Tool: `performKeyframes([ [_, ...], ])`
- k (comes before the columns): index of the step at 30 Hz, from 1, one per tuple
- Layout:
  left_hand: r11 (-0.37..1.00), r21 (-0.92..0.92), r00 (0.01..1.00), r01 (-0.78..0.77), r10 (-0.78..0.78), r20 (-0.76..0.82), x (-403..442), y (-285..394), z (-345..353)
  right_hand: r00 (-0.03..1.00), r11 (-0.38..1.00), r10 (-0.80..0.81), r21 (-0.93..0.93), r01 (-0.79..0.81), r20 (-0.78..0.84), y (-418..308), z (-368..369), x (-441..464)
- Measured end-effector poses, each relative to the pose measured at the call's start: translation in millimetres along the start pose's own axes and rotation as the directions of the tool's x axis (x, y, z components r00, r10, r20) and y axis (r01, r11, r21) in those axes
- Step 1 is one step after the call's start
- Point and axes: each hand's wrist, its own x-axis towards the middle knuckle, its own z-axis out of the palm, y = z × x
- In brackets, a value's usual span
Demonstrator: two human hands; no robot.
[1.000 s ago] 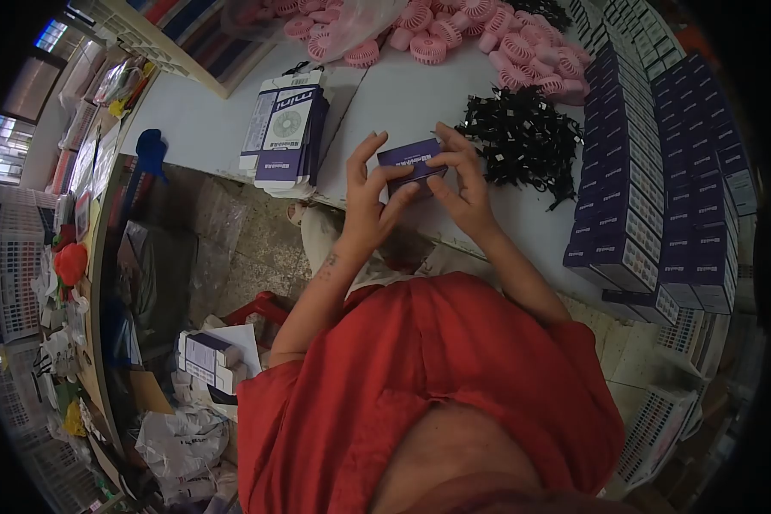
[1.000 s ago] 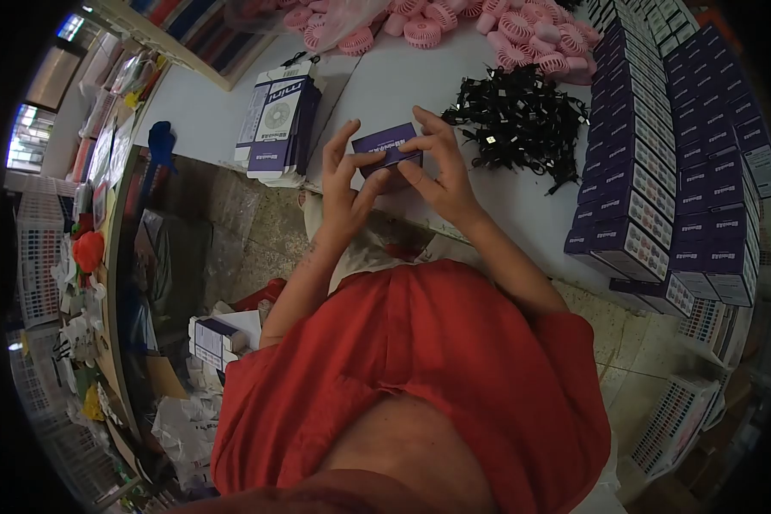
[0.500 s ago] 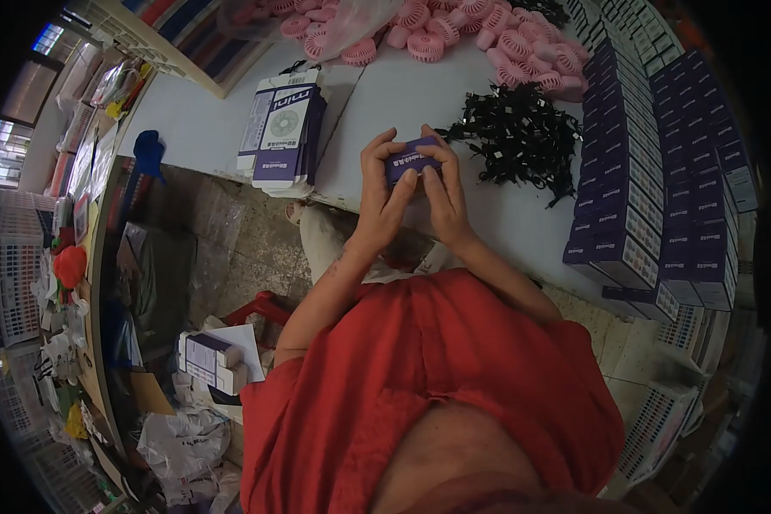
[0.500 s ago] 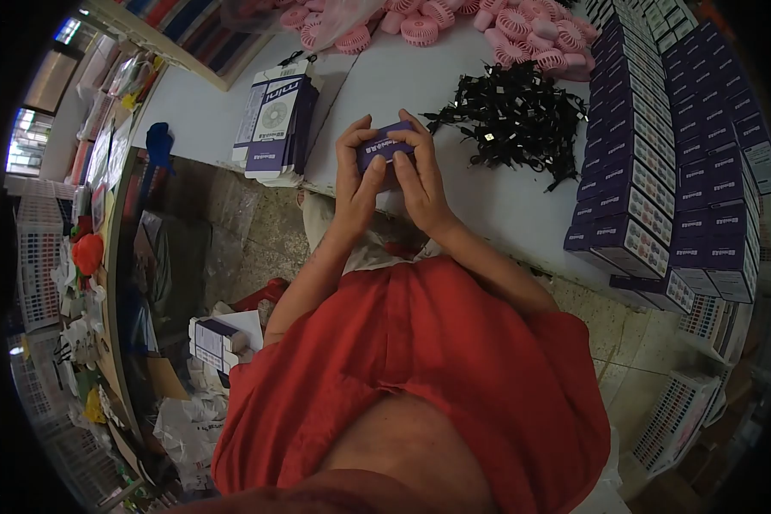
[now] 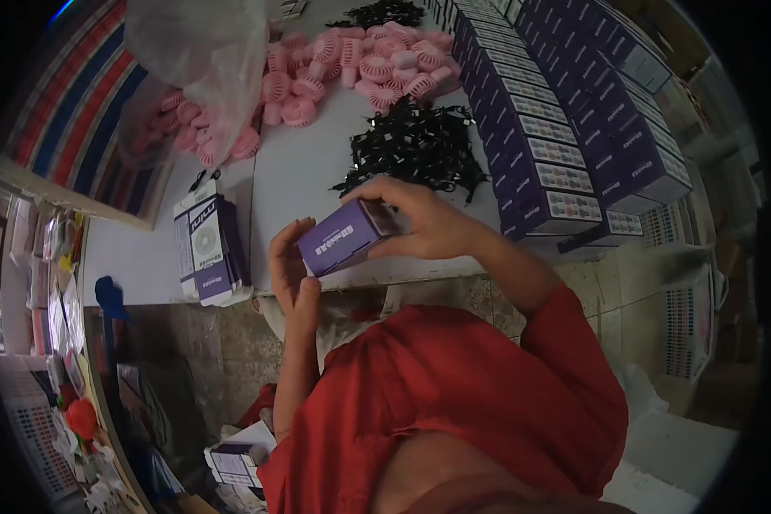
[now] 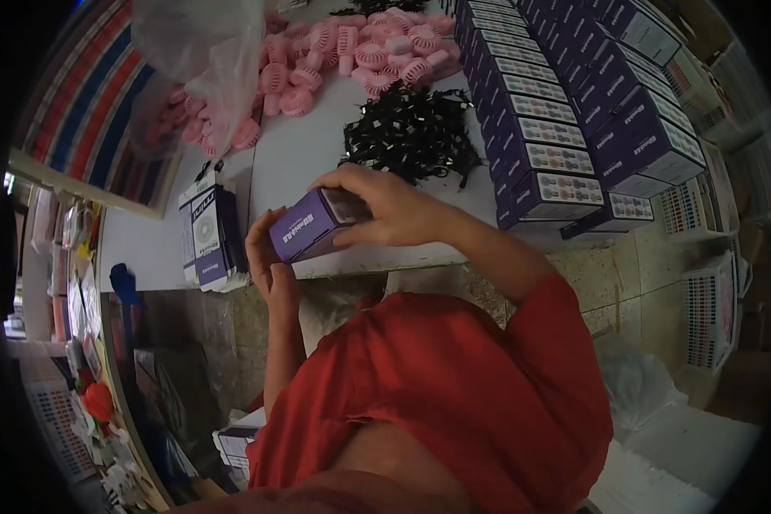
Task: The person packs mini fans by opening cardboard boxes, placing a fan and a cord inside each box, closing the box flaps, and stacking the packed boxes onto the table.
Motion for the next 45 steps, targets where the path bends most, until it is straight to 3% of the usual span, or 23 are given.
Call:
performKeyframes([
  [2,0.998,0.011,0.998,-0.063,0.063,-0.019,1.8,-10.9,-0.2,0.998,0.969,-0.037,-0.243,0.049,0.051,-31.8,-37.6,7.4],
  [4,0.95,0.285,0.987,0.131,-0.152,0.052,-0.8,-19.7,-5.0,0.98,0.901,-0.199,-0.396,0.18,-0.008,-46.9,-71.6,16.9],
  [5,0.888,0.447,0.983,0.112,-0.164,0.08,0.9,-23.4,-3.2,0.953,0.803,-0.302,-0.546,0.24,-0.024,-54.9,-92.1,23.3],
  [6,0.893,0.438,0.983,0.099,-0.155,0.094,-1.0,-28.3,-2.8,0.916,0.679,-0.4,-0.679,0.28,-0.023,-64.7,-113.2,28.4],
  [9,0.827,0.538,0.962,0.166,-0.255,0.095,-4.9,-36.5,-3.6,0.952,0.593,-0.271,-0.803,0.047,-0.145,-109.9,-153.0,25.2],
  [14,0.82,0.552,0.959,0.152,-0.258,0.119,1.2,-40.6,-9.1,0.953,0.361,-0.133,-0.909,-0.208,-0.271,-148.5,-344.1,-96.2],
  [16,0.821,0.553,0.961,0.141,-0.248,0.123,7.9,-38.8,-9.3,0.951,0.295,-0.114,-0.924,-0.244,-0.288,-164.7,-333.0,-91.1],
  [18,0.82,0.558,0.965,0.127,-0.233,0.123,15.4,-36.3,-9.6,0.823,0.254,0.111,-0.785,-0.565,-0.557,-159.4,-352.4,-105.4],
  [21,0.806,0.577,0.966,0.132,-0.236,0.108,22.3,-31.7,-10.8,0.822,0.189,0.127,-0.8,-0.57,-0.555,-129.6,-379.6,-120.0],
  [25,0.786,0.609,0.978,0.106,-0.195,0.081,24.8,-26.0,-15.1,0.8,0.321,0.133,-0.738,-0.594,-0.586,-122.2,-388.1,-122.8],
  [28,0.729,0.684,0.992,0.017,-0.096,0.077,28.0,-14.6,-24.5,0.861,0.144,0.038,-0.85,-0.506,-0.506,-120.5,-390.1,-125.0],
  [30,0.681,0.73,0.998,-0.062,0.029,0.058,34.1,-13.6,-41.2,0.708,0.529,-0.066,-0.626,-0.573,-0.704,-123.8,-388.5,-122.1],
  [31,0.682,0.728,0.998,-0.064,0.034,0.055,36.6,-13.0,-48.0,0.71,0.528,-0.071,-0.63,-0.569,-0.701,-118.8,-411.7,-129.9],
  [33,0.808,0.58,0.992,0.105,-0.04,-0.123,40.2,-10.7,-56.9,0.758,0.196,-0.222,-0.789,-0.582,-0.614,-109.4,-453.6,-139.9],
  [34,0.809,0.583,0.994,0.073,-0.014,-0.105,41.4,-10.7,-58.2,0.758,0.2,-0.228,-0.792,-0.577,-0.611,-108.0,-450.5,-133.5],
  [36,0.807,0.588,0.996,0.054,-0.001,-0.091,40.7,-13.9,-52.1,0.946,-0.325,-0.253,-0.903,-0.281,-0.204,-105.0,-416.5,-104.2],
  [37,0.806,0.591,0.997,0.043,0.0,-0.074,39.0,-14.7,-47.3,0.945,-0.32,-0.255,-0.905,-0.281,-0.204,-117.1,-362.3,-86.6],
  [38,0.802,0.595,0.997,0.045,-0.001,-0.074,39.2,-12.7,-40.2,0.935,-0.436,0.023,-0.845,-0.31,-0.355,-126.7,-321.4,-62.9],
  [39,0.738,0.675,1.0,-0.014,0.026,-0.008,41.3,-8.5,-31.5,0.819,-0.55,0.28,-0.783,-0.291,-0.501,-138.8,-243.1,-25.9],
  [40,0.663,0.745,0.997,-0.076,0.047,0.059,43.3,-3.6,-26.4,0.821,-0.543,0.282,-0.788,-0.29,-0.496,-117.6,-254.6,-35.2],
  [42,0.62,0.782,0.998,-0.063,0.018,0.066,49.2,3.8,-29.0,0.913,-0.577,0.318,-0.816,-0.027,-0.255,-74.9,-273.2,-46.0],
  [43,0.481,0.871,0.995,-0.094,0.063,0.073,53.9,6.7,-35.2,0.694,-0.644,0.502,-0.759,-0.1,-0.517,-73.0,-270.2,-41.5],
  [45,0.235,0.969,0.997,-0.078,0.045,0.07,63.9,8.6,-67.4,0.694,-0.634,0.497,-0.764,-0.119,-0.521,-86.9,-261.4,-27.1],
])
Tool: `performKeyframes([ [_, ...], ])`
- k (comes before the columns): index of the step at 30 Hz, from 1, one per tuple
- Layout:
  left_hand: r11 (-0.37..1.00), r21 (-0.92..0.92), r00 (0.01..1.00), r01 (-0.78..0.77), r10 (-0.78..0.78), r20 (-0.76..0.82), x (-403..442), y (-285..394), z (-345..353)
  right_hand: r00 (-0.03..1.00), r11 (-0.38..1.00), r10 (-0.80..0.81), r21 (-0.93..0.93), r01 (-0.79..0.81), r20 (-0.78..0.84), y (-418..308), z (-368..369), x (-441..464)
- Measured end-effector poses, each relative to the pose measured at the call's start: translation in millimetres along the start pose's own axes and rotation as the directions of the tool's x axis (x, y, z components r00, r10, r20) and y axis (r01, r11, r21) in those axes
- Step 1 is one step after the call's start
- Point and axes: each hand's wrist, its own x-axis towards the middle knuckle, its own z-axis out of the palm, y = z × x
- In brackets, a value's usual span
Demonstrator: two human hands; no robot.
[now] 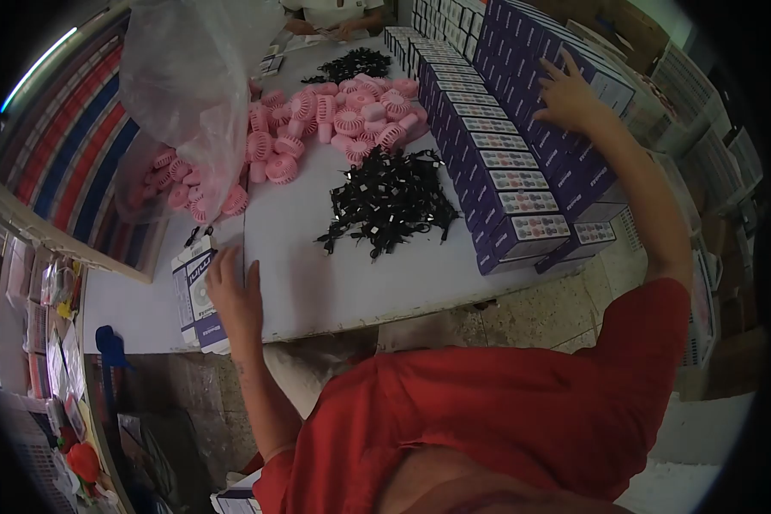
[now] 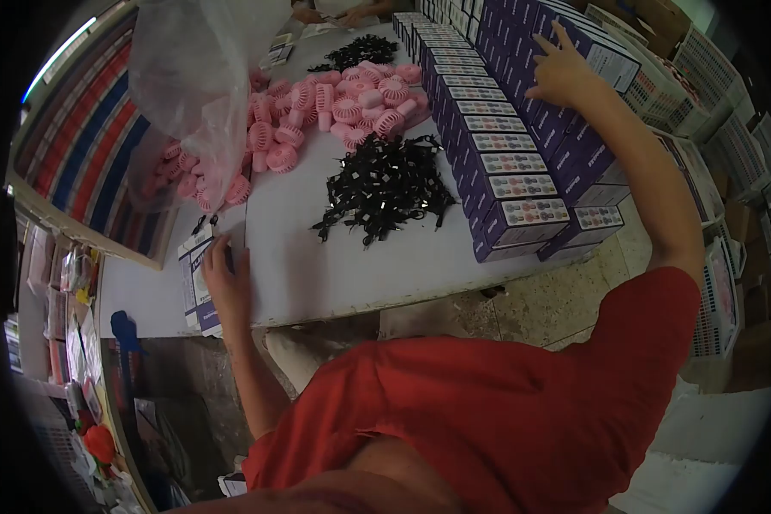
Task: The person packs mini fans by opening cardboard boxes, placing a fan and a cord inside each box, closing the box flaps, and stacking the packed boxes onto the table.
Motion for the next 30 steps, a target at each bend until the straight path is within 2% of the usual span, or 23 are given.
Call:
performKeyframes([
  [1,1.0,0.003,1.0,0.008,-0.008,-0.011,1.5,-14.3,-3.6,1.0,1.0,0.008,0.022,-0.009,0.013,-1.2,-9.9,-3.7],
  [2,0.963,0.249,0.994,0.107,-0.099,-0.044,1.8,-25.7,-7.4,1.0,1.0,0.005,0.02,-0.005,0.002,-6.6,-12.5,-7.0],
  [3,0.856,0.475,0.979,0.203,-0.178,-0.097,2.7,-39.6,-10.9,0.953,0.997,-0.026,0.066,0.048,-0.301,-14.2,-12.9,-11.2],
  [4,0.781,0.527,0.924,0.336,-0.382,-0.023,6.5,-55.9,-14.1,0.817,0.989,-0.036,0.096,0.112,-0.576,-22.0,-16.0,-18.7],
  [5,0.777,0.53,0.923,0.34,-0.383,-0.031,6.9,-65.1,-16.0,0.759,0.973,-0.07,0.123,0.196,-0.648,-34.2,-23.0,-28.6],
  [6,0.718,0.535,0.849,0.446,-0.528,-0.001,8.1,-68.1,-19.3,0.692,0.95,-0.099,0.14,0.28,-0.715,-51.1,-36.2,-41.2],
  [7,0.642,0.542,0.751,0.542,-0.659,0.03,9.1,-71.6,-22.5,0.654,0.907,-0.127,0.179,0.381,-0.746,-68.3,-45.3,-54.3],
  [8,0.637,0.544,0.748,0.546,-0.663,0.025,8.7,-81.3,-23.3,0.614,0.852,-0.152,0.212,0.479,-0.775,-85.7,-52.1,-66.2],
  [10,0.646,0.454,0.672,0.614,-0.729,0.129,7.0,-100.3,-21.3,0.565,0.667,-0.241,0.288,0.687,-0.789,-117.0,-58.2,-79.3],
  [12,0.654,0.446,0.679,0.611,-0.723,0.129,7.9,-101.8,-23.0,0.471,0.443,-0.281,0.322,0.837,-0.836,-153.3,-52.8,-78.2],
  [13,0.666,0.439,0.689,0.603,-0.713,0.134,8.2,-101.8,-25.1,0.464,0.437,-0.283,0.318,0.841,-0.839,-169.7,-51.2,-74.6],
  [15,0.67,0.425,0.697,0.609,-0.707,0.115,7.9,-105.0,-25.2,0.393,0.198,-0.3,0.347,0.917,-0.869,-199.9,-49.7,-66.6],
  [20,0.692,0.409,0.73,0.595,-0.678,0.084,5.5,-97.8,-38.9,0.362,0.04,-0.266,0.365,0.93,-0.894,-239.6,-53.5,-54.2],
  [22,0.779,0.341,0.835,0.526,-0.549,-0.035,2.6,-85.9,-49.2,0.352,-0.021,-0.244,0.368,0.93,-0.904,-247.0,-55.4,-49.7],
  [23,0.778,0.347,0.836,0.524,-0.547,-0.037,4.1,-78.9,-52.8,0.389,-0.1,-0.249,0.423,0.901,-0.887,-251.7,-54.6,-46.6],
  [24,0.881,0.204,0.904,0.427,-0.423,-0.066,5.5,-70.0,-55.4,0.423,-0.177,-0.262,0.474,0.862,-0.867,-256.4,-53.1,-44.2],
  [25,0.95,0.059,0.947,0.307,-0.299,-0.116,6.0,-57.9,-56.8,0.421,-0.18,-0.266,0.474,0.862,-0.867,-263.1,-53.1,-42.3],
  [26,0.947,0.059,0.945,0.315,-0.307,-0.116,6.8,-38.7,-56.6,0.504,-0.263,-0.213,0.546,0.796,-0.837,-272.8,-55.5,-40.8],
  [27,0.939,-0.151,0.943,0.308,-0.323,-0.085,9.0,-13.8,-54.8,0.584,-0.348,-0.168,0.602,0.719,-0.794,-283.4,-58.8,-39.0],
  [28,0.888,-0.353,0.942,0.293,-0.332,-0.054,8.6,4.5,-49.6,0.58,-0.351,-0.176,0.601,0.718,-0.795,-295.7,-62.1,-36.9],
  [30,0.901,-0.402,0.971,0.165,-0.22,-0.095,-4.1,8.9,-17.5,0.718,-0.631,0.0,0.557,0.54,-0.696,-320.2,-73.8,-33.8],
])
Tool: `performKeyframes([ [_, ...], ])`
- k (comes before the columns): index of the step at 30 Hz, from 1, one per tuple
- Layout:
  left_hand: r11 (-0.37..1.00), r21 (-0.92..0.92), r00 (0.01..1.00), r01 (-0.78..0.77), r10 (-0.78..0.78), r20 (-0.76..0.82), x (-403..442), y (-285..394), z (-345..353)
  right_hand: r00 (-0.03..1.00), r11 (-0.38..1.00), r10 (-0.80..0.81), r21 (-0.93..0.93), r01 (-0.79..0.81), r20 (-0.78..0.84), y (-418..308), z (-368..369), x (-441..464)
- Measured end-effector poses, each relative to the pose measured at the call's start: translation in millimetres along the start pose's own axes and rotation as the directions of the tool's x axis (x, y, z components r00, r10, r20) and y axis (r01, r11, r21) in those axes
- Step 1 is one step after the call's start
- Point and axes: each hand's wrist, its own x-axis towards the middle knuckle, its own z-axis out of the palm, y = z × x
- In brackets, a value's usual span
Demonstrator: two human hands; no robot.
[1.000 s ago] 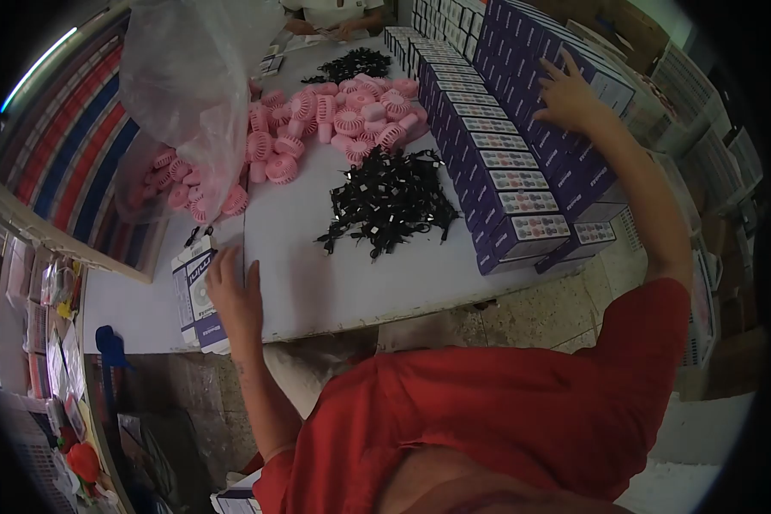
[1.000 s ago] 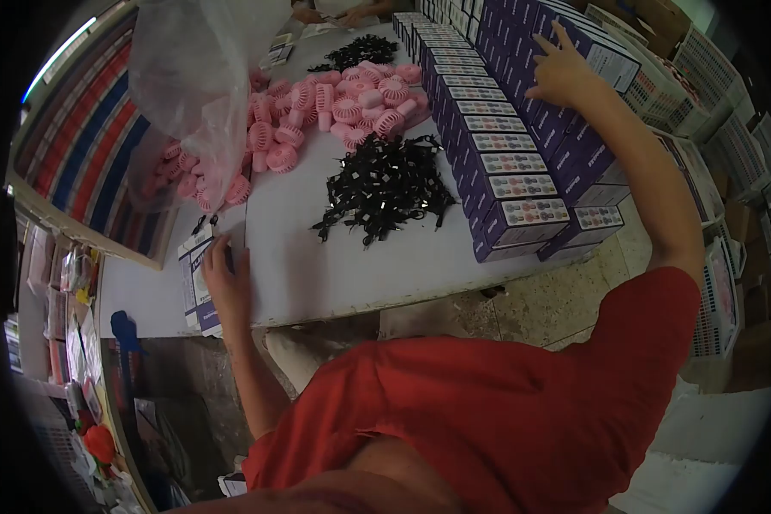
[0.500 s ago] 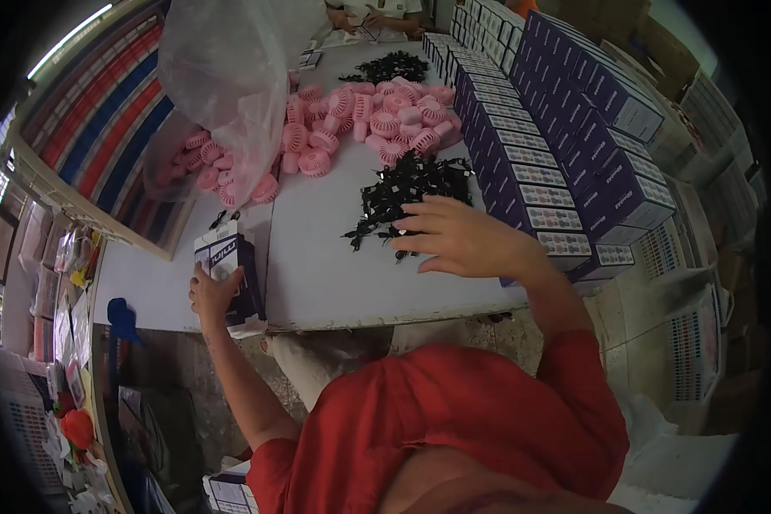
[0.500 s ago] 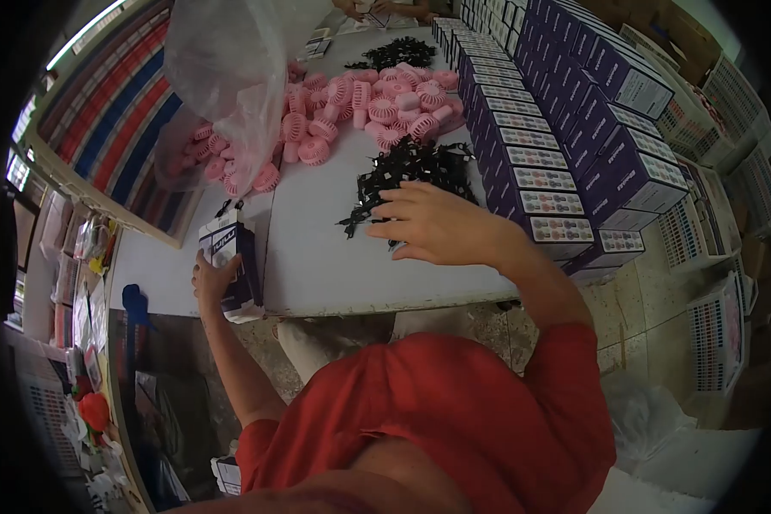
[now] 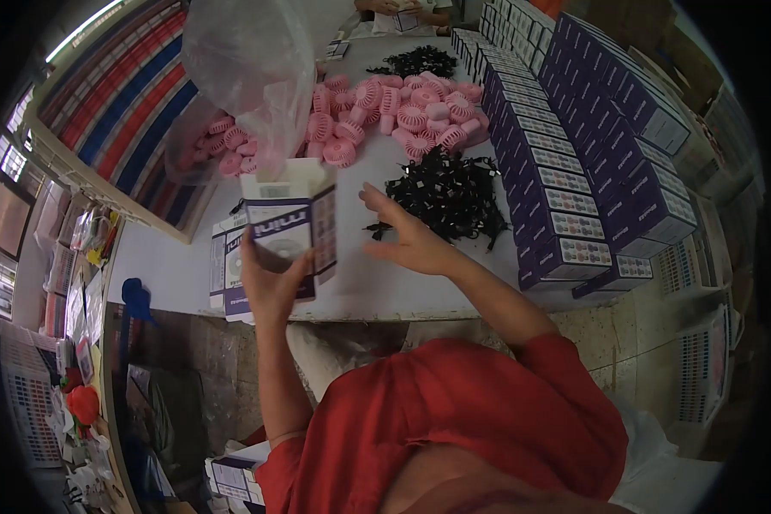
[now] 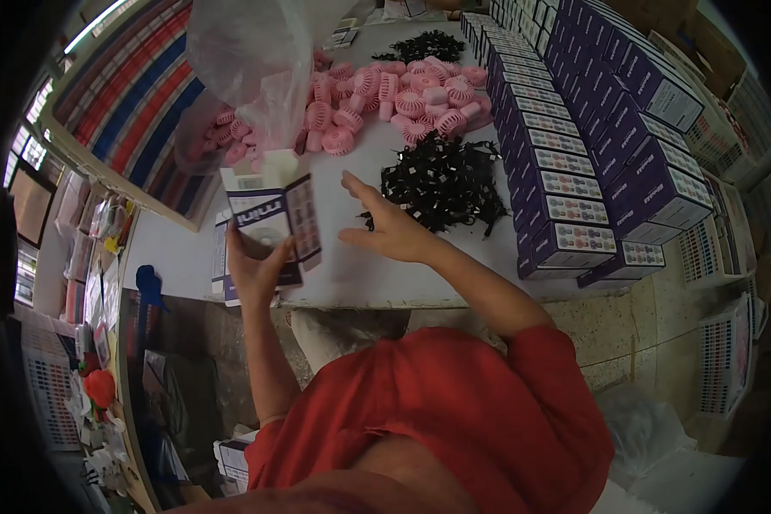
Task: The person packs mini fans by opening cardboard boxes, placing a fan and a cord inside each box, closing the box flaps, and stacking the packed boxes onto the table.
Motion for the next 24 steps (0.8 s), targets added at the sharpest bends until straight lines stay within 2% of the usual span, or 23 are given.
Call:
performKeyframes([
  [1,0.903,-0.362,0.971,0.231,-0.193,0.14,-8.0,21.7,12.5,1.0,1.0,0.0,0.005,0.0,0.004,0.1,11.1,7.3],
  [2,0.924,-0.326,0.974,0.2,-0.15,0.171,-18.1,11.0,22.6,0.996,0.959,-0.054,0.276,0.072,-0.073,-0.3,21.9,15.0],
  [3,0.942,-0.292,0.973,0.165,-0.107,0.205,-28.5,0.1,32.3,0.983,0.841,-0.083,0.518,0.157,-0.162,-0.8,28.9,19.9],
  [5,0.911,-0.367,0.978,0.188,-0.142,0.15,-36.7,19.7,44.9,0.971,0.853,-0.082,0.489,0.184,-0.223,-7.4,36.1,19.1],
  [7,0.988,-0.151,0.994,-0.032,0.047,0.096,-44.5,17.0,50.2,0.956,0.864,-0.077,0.46,0.206,-0.282,-9.3,44.4,14.5],
  [8,0.991,-0.123,0.98,-0.059,0.081,0.181,-49.5,-1.5,55.3,0.944,0.837,-0.027,0.509,0.201,-0.329,-7.0,49.0,12.5],
  [9,0.991,-0.122,0.981,-0.057,0.078,0.18,-53.5,4.4,56.6,0.929,0.806,0.026,0.557,0.199,-0.369,-5.9,52.7,10.2],
  [10,0.934,-0.353,0.986,0.056,0.004,0.166,-58.1,15.8,60.3,0.931,0.805,0.025,0.56,0.198,-0.365,-6.2,54.1,6.8],
  [11,0.812,-0.563,0.983,0.154,-0.07,0.168,-60.1,22.1,62.9,0.948,0.8,0.125,0.595,0.078,-0.293,-6.2,53.8,2.7],
  [12,0.814,-0.56,0.983,0.155,-0.073,0.167,-61.2,19.6,64.2,0.949,0.781,0.226,0.623,-0.043,-0.218,-5.9,53.8,-1.2],
  [14,0.857,-0.51,0.996,0.073,-0.034,0.085,-65.8,12.3,67.1,0.948,0.782,0.259,0.616,-0.093,-0.186,-2.1,55.1,-8.6],
  [16,0.856,-0.505,0.994,0.105,-0.079,0.073,-67.4,18.9,67.7,0.945,0.786,0.29,0.601,-0.144,-0.153,2.0,57.3,-12.4],
  [18,0.852,-0.505,0.991,0.137,-0.123,0.061,-67.3,23.5,68.6,0.952,0.879,0.187,0.473,-0.052,-0.243,4.8,58.8,-14.3],
  [22,0.83,-0.527,0.983,0.182,-0.171,0.071,-68.5,27.3,65.8,0.93,0.865,0.158,0.501,0.032,-0.331,-3.5,62.8,-19.5],
  [24,0.834,-0.517,0.981,0.194,-0.178,0.081,-67.8,31.0,62.1,0.895,0.882,0.081,0.45,0.14,-0.438,-6.8,66.7,-20.9],
])
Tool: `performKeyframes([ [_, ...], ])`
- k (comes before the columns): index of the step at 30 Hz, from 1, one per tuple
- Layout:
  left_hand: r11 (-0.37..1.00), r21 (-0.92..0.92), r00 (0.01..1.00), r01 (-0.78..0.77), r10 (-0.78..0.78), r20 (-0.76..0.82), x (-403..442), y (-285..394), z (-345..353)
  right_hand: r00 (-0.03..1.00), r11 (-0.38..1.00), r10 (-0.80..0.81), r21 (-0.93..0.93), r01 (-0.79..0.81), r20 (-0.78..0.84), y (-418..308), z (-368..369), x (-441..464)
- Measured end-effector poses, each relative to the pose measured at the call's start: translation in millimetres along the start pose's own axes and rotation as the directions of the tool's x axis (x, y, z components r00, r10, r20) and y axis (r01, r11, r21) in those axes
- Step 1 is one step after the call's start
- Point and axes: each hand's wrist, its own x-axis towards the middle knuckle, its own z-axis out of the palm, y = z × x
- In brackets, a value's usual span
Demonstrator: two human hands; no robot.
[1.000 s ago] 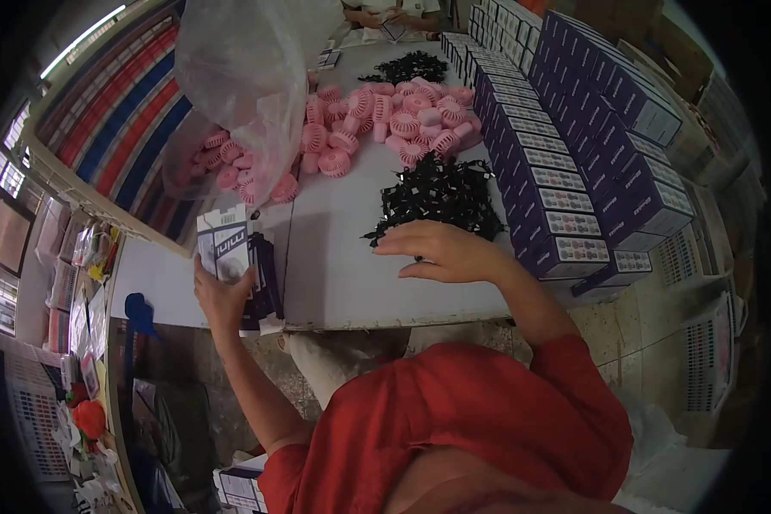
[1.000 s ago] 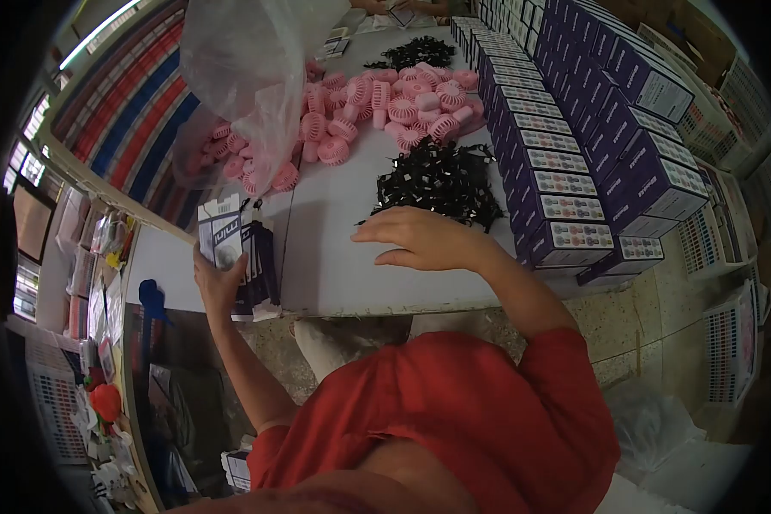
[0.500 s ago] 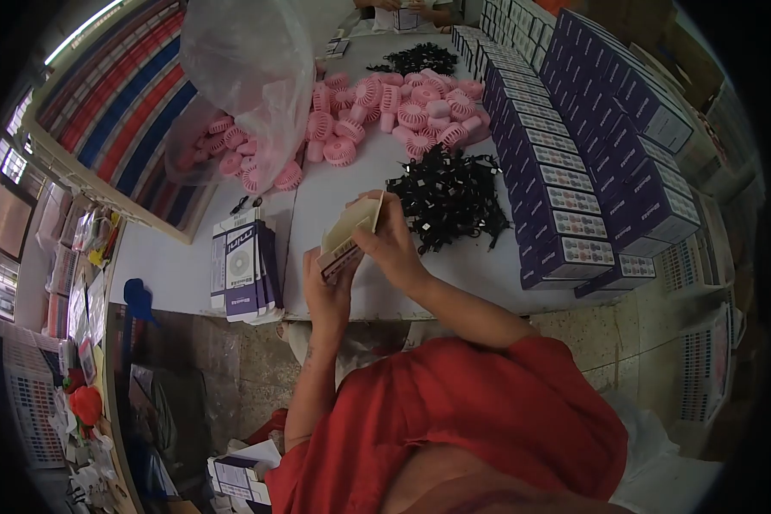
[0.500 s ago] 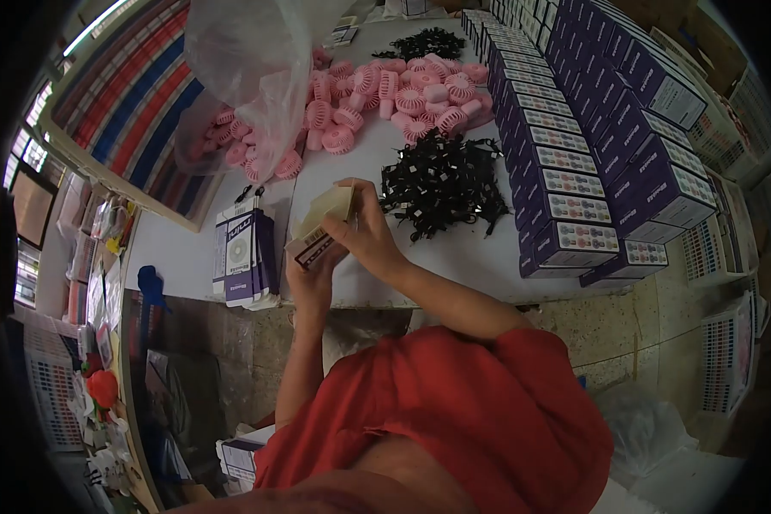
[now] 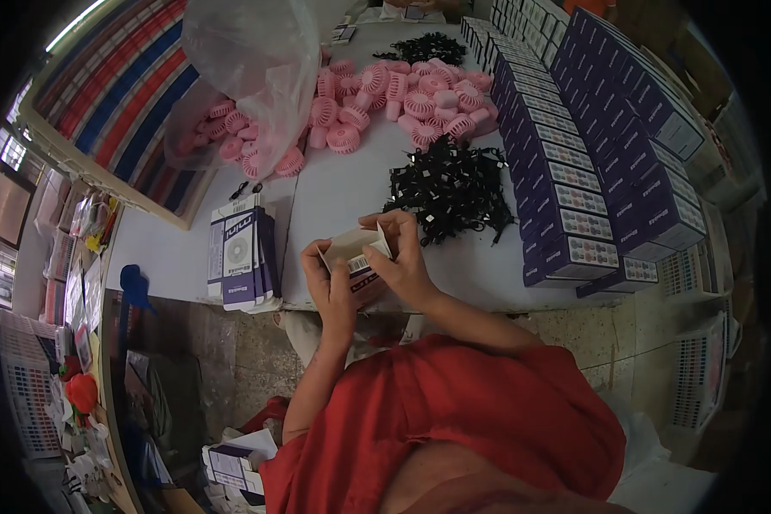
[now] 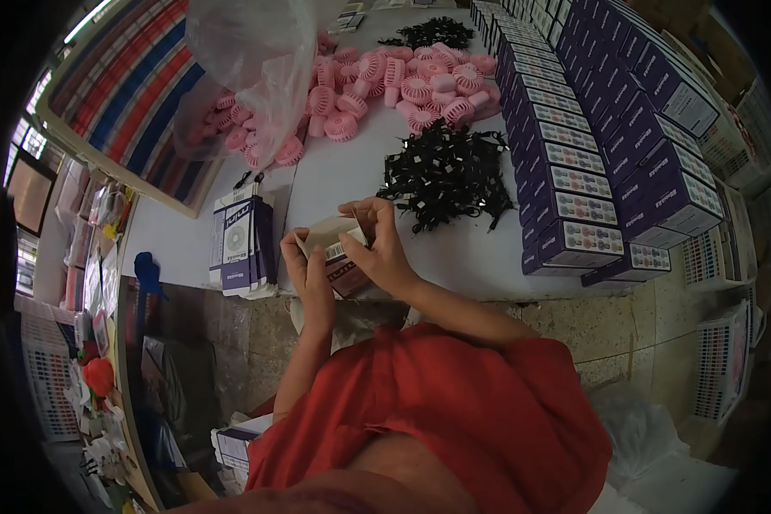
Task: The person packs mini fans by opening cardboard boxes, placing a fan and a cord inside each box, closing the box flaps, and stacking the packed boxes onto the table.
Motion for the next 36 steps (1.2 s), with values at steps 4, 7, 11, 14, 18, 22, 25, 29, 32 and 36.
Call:
performKeyframes([
  [4,0.999,0.031,0.999,0.034,-0.035,0.025,2.6,4.2,-3.1,0.987,0.983,-0.098,-0.141,0.117,0.13,10.0,-9.5,-5.9],
  [7,0.999,0.015,0.997,0.052,-0.053,0.061,5.2,5.4,-2.9,0.946,0.861,-0.167,-0.427,0.277,0.278,15.1,-15.5,-4.2],
  [11,0.798,-0.529,0.956,0.287,-0.201,0.215,8.8,16.0,-6.0,0.989,0.974,-0.064,-0.208,0.09,0.131,10.3,-7.8,-8.1],
  [14,0.927,-0.316,0.96,0.2,-0.122,0.25,8.0,14.7,-8.0,0.994,0.995,0.074,-0.078,-0.067,0.08,-5.0,-2.4,-8.0],
  [18,0.942,-0.254,0.935,0.217,-0.126,0.331,10.8,15.3,-11.1,0.976,0.993,0.118,-0.029,-0.115,0.181,-6.0,-9.8,-2.5],
  [22,0.958,-0.171,0.9,0.232,-0.145,0.411,9.9,18.2,-8.1,0.981,0.988,0.151,-0.044,-0.146,0.125,-14.5,-9.6,-2.7],
  [25,0.979,-0.1,0.922,0.178,-0.131,0.363,10.1,12.1,-6.8,0.96,0.978,0.204,-0.003,-0.207,0.189,-10.8,-15.8,0.0],
  [29,0.976,-0.111,0.918,0.189,-0.135,0.372,14.0,9.0,-11.2,0.915,0.992,0.125,-0.067,-0.107,0.384,-3.1,-27.9,8.3],
  [32,0.981,-0.088,0.895,0.171,-0.117,0.431,11.4,9.0,-23.7,0.811,0.928,0.372,-0.213,-0.306,0.451,-19.1,-36.3,25.5],
  [36,0.964,0.229,0.844,0.137,-0.235,0.482,7.1,0.0,-36.0,0.675,0.846,0.511,-0.45,-0.286,0.531,-34.0,-47.0,54.9],
])
